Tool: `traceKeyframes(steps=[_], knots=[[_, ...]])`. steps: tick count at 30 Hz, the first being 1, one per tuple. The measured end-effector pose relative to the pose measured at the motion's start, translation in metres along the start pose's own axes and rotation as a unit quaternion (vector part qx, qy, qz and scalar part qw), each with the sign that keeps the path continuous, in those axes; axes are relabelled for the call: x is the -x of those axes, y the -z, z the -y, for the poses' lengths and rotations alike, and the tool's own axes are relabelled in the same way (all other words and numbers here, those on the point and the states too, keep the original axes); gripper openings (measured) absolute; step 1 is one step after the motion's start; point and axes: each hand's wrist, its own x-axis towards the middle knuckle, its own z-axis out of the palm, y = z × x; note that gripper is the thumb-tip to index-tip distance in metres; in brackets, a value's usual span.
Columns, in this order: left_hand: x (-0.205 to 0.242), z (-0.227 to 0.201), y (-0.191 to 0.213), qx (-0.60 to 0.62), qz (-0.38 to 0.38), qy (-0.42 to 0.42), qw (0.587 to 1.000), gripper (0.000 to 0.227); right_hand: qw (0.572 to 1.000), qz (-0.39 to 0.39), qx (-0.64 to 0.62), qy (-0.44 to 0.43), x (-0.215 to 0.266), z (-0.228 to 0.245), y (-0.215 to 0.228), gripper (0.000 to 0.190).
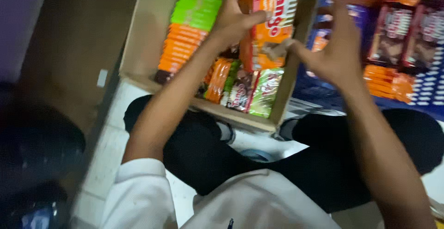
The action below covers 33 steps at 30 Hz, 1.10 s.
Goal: The person sits on the floor and transfers stacks of packaged snacks from a cardboard box into a blue plastic basket. They handle various snack packages, including green, orange, and brown wrappers, arranging them neatly in the basket.
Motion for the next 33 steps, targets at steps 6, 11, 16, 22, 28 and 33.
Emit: traceKeyframes(steps=[6,11,16,22,28,33], knots=[[0.017,0.033,0.113,-0.054,0.029,0.101,0.993,0.072,0.999,0.036,0.029,-0.019,-0.005,-0.020,-0.007,0.092],[0.022,0.103,0.149,-0.093,-0.015,0.271,0.958,0.084,0.995,0.062,0.051,-0.055,-0.011,-0.036,-0.022,0.093],[0.041,0.120,0.134,-0.107,0.022,0.416,0.903,0.081,0.988,0.095,0.117,-0.042,-0.013,-0.056,-0.029,0.091],[0.036,0.129,0.142,-0.260,0.186,0.399,0.859,0.109,0.986,0.114,0.104,-0.056,-0.017,-0.066,-0.038,0.090],[0.029,0.162,0.142,-0.502,0.267,0.202,0.797,0.097,0.986,0.127,0.098,-0.041,-0.019,-0.069,-0.042,0.090],[0.044,0.144,0.107,-0.604,0.283,0.153,0.729,0.093,0.987,0.130,0.097,-0.018,-0.019,-0.070,-0.044,0.087]])
